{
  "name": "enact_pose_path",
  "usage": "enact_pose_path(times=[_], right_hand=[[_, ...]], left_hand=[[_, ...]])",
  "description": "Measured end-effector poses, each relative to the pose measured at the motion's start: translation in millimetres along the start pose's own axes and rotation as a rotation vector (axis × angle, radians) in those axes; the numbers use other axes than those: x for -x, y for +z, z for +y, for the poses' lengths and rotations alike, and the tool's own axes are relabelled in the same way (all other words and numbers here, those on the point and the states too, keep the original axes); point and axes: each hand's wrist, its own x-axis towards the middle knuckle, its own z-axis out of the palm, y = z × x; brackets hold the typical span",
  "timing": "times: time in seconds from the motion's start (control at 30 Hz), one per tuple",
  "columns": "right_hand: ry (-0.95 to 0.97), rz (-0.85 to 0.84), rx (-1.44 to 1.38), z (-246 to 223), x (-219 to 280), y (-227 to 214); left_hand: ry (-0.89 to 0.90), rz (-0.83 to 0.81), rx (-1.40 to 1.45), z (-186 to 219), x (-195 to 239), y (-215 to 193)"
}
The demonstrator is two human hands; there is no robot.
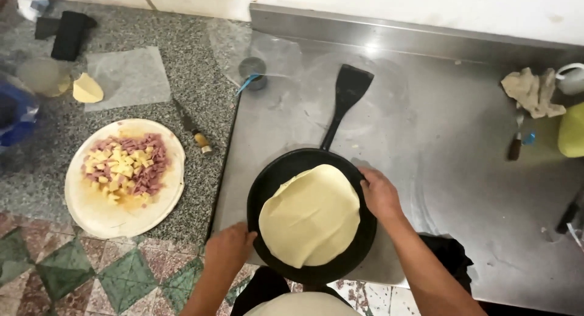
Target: The person prepares a tart by placing a pre-cut dough circle into a frying pan and then manually spreading a mixture of diced ham and cheese over the surface.
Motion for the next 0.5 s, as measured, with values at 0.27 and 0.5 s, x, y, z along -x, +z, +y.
enact_pose_path(times=[0.27,0.5], right_hand=[[-0.366,0.084,0.230,-66.7,-20.9,35.9],[-0.416,-0.041,0.494,-51.2,-65.2,76.4]], left_hand=[[0.442,0.564,0.018,75.4,-87.3,-7.8],[0.591,0.643,-0.099,71.6,-156.3,28.0]])
